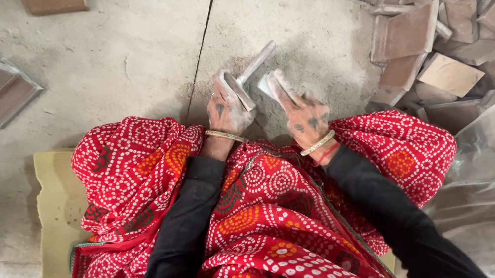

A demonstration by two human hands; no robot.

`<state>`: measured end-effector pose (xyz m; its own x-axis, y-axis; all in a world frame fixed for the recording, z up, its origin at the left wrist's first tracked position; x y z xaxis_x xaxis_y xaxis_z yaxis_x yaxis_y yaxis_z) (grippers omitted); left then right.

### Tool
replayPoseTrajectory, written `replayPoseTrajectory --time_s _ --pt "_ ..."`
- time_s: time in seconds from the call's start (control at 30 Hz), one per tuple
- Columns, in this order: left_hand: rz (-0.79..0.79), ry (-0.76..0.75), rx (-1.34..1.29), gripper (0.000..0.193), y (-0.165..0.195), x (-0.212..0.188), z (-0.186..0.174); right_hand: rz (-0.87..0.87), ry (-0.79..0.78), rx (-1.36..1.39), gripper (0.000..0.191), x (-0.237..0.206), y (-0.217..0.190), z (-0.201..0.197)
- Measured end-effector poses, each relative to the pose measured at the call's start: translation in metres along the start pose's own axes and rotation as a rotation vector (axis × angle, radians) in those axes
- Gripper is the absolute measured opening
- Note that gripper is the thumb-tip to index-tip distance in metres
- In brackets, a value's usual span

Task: The person sits on the floor of a tile workshop and smooths the edges of clay roof tiles by rubbing them with a small abrasive stone. They finish one tile at a time, then toss the smoothed tile onto a pile and pick up the next rough tile to repeat the rubbing.

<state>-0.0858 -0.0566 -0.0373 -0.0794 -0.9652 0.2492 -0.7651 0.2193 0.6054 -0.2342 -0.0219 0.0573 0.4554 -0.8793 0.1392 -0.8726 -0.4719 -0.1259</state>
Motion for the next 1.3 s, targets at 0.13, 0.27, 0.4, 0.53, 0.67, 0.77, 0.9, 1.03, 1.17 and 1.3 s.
replayPoseTrajectory --time_s 0.13,0.27,0.4,0.53,0.67,0.77,0.9,1.03,1.17,1.3 --pt "-0.042 0.100 -0.113 0.081 -0.003 -0.006 -0.010 -0.036 0.031 0.008 0.080 0.017 -0.016 0.010" --pt "-0.046 0.134 -0.224 0.082 0.002 -0.005 -0.022 -0.058 0.057 0.018 0.071 0.057 -0.029 0.036" --pt "0.113 0.136 -0.089 0.079 0.018 0.001 -0.031 -0.106 0.053 0.040 0.063 0.059 -0.037 0.046" --pt "-0.042 0.140 -0.153 0.076 0.003 0.004 -0.027 -0.145 0.005 0.040 0.069 0.046 -0.031 0.040" --pt "0.065 0.228 -0.070 0.075 0.016 0.001 -0.028 0.152 -0.354 -0.096 0.070 0.050 0.025 0.082" --pt "-0.143 0.111 -0.049 0.062 -0.011 -0.002 -0.007 0.101 -0.050 -0.154 0.082 0.060 0.040 0.084" --pt "0.111 0.292 0.083 0.092 -0.003 -0.011 -0.012 0.099 0.190 -0.128 0.077 0.041 0.045 0.117" --pt "0.068 0.112 0.081 0.083 -0.021 -0.010 0.014 0.042 0.054 -0.137 0.089 0.058 0.055 0.127" --pt "-0.217 -0.107 -0.198 0.085 -0.056 -0.022 0.044 0.451 -0.317 -0.013 0.077 0.047 0.069 0.111" --pt "0.299 0.267 0.161 0.079 -0.013 -0.038 0.019 0.017 0.044 -0.061 0.087 0.046 0.002 0.054"
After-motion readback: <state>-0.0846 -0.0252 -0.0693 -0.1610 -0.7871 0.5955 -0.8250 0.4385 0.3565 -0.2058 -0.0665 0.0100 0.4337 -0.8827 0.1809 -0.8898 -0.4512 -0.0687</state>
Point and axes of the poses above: each hand's wrist, its own x-axis towards the middle knuckle, its own z-axis out of the palm, y = z × x, the point moved 10 cm from there along x, towards the middle knuckle, and after that the axes turned 1 degree about z, right-handed, at the moved point
